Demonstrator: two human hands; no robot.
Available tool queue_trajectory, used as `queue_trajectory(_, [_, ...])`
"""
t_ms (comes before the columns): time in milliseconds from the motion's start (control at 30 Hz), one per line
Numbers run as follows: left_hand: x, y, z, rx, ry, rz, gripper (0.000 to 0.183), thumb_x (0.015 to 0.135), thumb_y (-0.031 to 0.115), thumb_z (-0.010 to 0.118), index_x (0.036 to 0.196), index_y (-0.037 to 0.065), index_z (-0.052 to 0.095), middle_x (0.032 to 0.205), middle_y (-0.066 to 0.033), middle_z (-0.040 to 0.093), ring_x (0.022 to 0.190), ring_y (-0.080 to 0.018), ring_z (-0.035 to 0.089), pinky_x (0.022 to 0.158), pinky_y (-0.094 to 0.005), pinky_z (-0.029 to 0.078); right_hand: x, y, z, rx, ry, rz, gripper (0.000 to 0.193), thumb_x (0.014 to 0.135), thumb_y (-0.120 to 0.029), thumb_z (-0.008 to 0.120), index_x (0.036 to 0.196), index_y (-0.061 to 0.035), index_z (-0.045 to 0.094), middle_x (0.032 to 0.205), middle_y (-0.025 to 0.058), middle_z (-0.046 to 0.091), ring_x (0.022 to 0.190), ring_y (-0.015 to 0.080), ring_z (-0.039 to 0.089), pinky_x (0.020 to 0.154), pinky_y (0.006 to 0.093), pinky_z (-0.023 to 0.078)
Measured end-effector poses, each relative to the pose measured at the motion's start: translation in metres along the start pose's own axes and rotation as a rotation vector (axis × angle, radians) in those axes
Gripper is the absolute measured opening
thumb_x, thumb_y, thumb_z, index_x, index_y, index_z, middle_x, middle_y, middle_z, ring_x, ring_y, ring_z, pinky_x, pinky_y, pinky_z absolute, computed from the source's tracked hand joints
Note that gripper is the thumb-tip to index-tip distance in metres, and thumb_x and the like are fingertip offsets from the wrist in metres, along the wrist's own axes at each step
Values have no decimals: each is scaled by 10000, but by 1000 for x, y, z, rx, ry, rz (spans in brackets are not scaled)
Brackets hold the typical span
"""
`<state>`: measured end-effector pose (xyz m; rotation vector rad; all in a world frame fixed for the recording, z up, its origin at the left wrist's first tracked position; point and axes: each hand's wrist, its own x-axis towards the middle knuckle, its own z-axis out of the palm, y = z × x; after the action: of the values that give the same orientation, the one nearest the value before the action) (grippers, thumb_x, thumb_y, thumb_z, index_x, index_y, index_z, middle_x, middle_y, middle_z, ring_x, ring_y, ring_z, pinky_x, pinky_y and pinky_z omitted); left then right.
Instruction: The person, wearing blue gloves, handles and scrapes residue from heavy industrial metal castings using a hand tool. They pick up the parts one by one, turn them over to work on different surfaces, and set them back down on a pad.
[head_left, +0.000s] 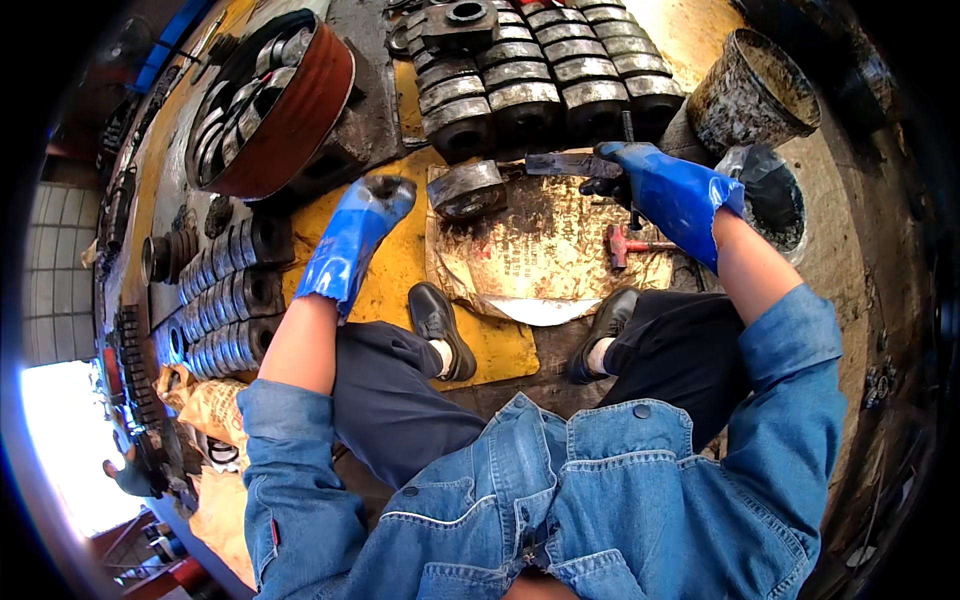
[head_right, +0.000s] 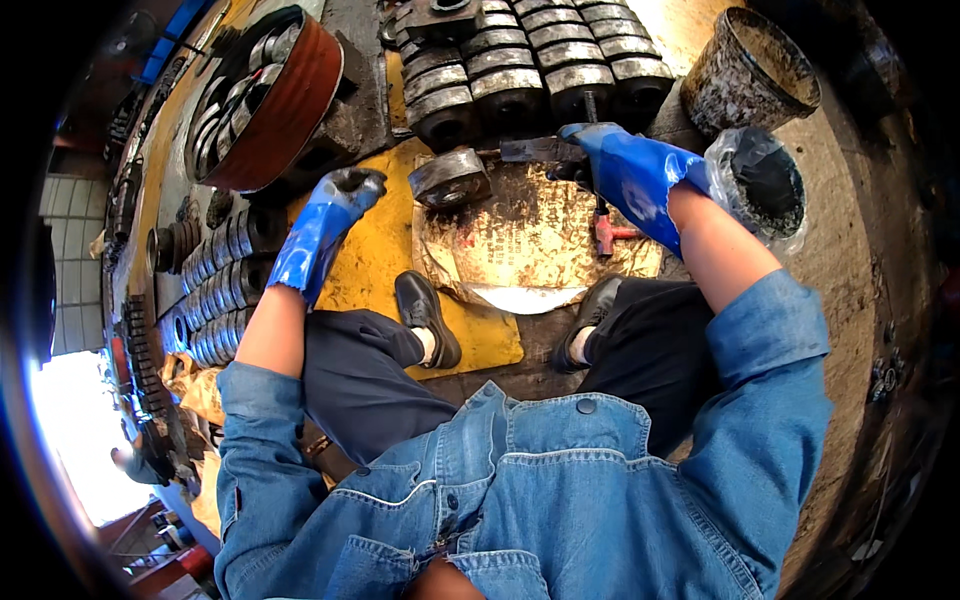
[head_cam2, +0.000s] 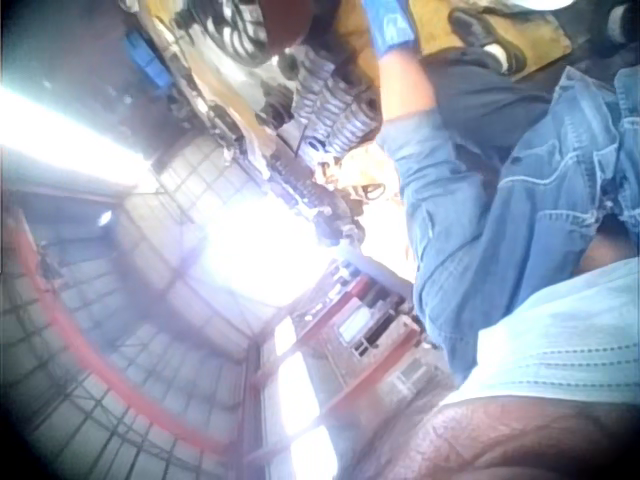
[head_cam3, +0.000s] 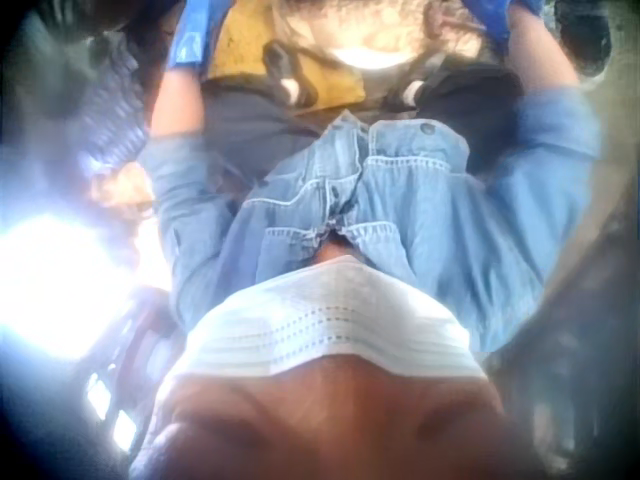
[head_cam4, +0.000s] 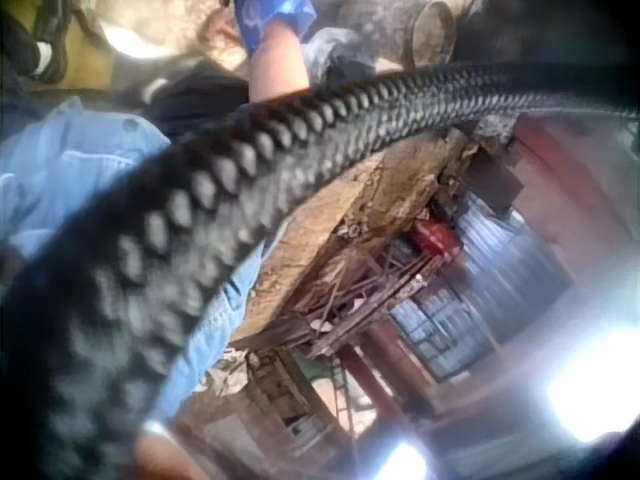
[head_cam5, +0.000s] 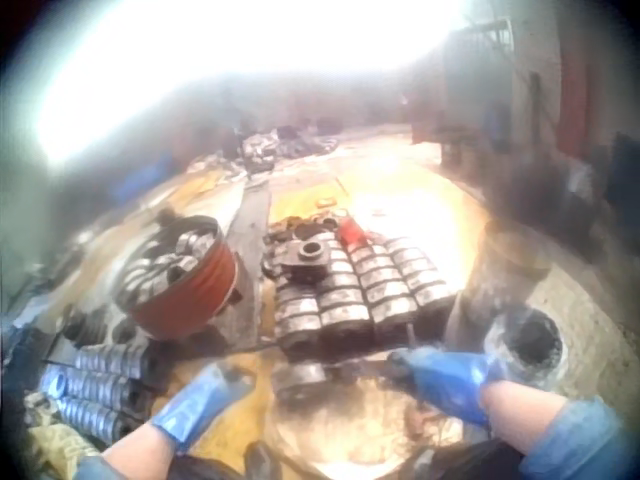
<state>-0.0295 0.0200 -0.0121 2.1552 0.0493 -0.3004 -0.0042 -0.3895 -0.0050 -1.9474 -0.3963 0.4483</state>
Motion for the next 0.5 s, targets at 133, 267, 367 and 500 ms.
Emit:
queue_trajectory(133, [19,18,2,148,-242,-270,272,909,262,624,1084,63,686,928,-32,709,805,-106,625,688,-265,490,13,40,-1,571,8,632,216,949,-255,528,999,-82,648,798,82,645,671,124,603,533,259,438])
queue_trajectory(267, [43,-5,11,102,-298,-408,276,911,295,618,1086,94,689,915,-17,714,788,-110,638,649,-270,491,34,111,21,594,-18,661,231,942,-266,538,1013,-79,653,805,82,641,659,127,586,534,268,437])
queue_trajectory(367, [67,-83,26,199,-188,-321,375,871,323,674,1140,63,658,953,-65,713,824,-179,661,703,-304,519,41,153,33,646,19,659,242,932,-248,544,1029,-54,652,788,85,633,650,145,570,551,297,449])
queue_trajectory(500, [76,-91,67,1008,74,312,673,778,388,730,1319,58,503,1027,-213,676,903,-347,667,731,-405,538,31,191,55,970,120,639,239,913,-195,560,1017,2,647,782,102,629,633,164,559,566,305,447])
